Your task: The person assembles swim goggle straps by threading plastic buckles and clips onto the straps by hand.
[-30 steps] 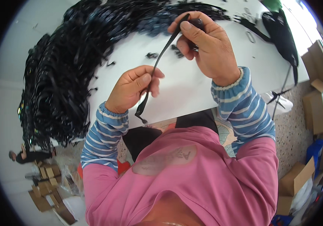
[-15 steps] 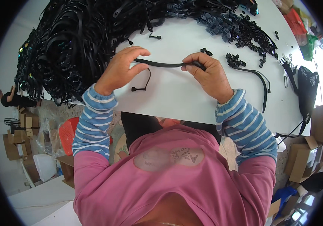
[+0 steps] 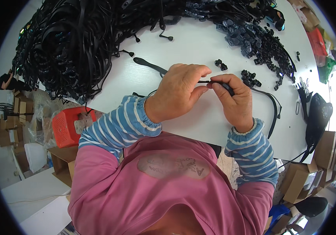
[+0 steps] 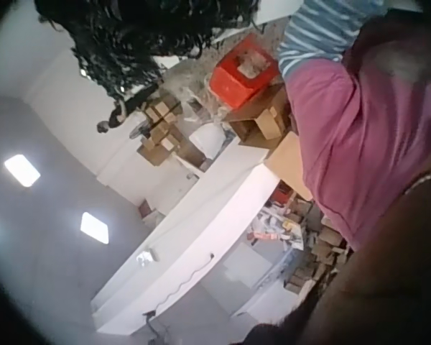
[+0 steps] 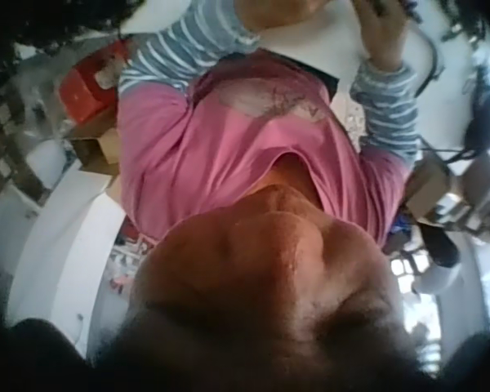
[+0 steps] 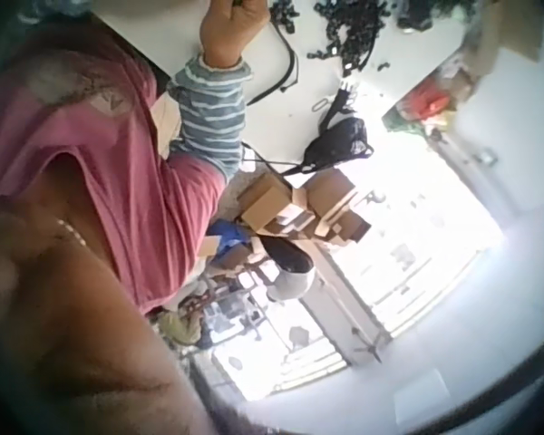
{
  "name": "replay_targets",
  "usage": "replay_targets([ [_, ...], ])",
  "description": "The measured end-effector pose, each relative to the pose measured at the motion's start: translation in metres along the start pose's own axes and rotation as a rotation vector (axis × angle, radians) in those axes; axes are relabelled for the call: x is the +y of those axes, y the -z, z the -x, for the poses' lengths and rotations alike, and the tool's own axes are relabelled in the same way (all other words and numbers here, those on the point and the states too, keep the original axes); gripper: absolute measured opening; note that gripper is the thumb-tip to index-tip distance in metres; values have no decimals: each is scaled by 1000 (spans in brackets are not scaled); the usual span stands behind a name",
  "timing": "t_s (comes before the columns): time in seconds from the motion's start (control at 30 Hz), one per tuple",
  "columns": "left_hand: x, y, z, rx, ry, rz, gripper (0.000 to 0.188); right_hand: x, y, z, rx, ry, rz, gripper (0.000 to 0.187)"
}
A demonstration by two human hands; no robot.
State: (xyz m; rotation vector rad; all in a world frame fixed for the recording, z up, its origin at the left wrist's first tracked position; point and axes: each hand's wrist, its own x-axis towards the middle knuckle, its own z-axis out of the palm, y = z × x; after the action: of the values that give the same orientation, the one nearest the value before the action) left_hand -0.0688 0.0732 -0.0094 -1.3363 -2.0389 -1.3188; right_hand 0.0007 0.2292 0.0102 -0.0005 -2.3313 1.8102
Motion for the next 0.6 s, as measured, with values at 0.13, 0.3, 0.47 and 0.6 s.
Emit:
replay_targets([
  [0.13,2,-2,0,92,-89,-101,40,6,0,0,-22,-55,-114,11],
  [0.3,32,-10,19,232,-210,69,35,5,-9,-4,118,-140,-282,14],
  [0.47,34,-8,36,159,160,148,56,4,-5,0,-28,-260,-489,11],
  [0.6,17,11,42,36,365,271,39,3,-10,7,-225,-302,-547,12],
])
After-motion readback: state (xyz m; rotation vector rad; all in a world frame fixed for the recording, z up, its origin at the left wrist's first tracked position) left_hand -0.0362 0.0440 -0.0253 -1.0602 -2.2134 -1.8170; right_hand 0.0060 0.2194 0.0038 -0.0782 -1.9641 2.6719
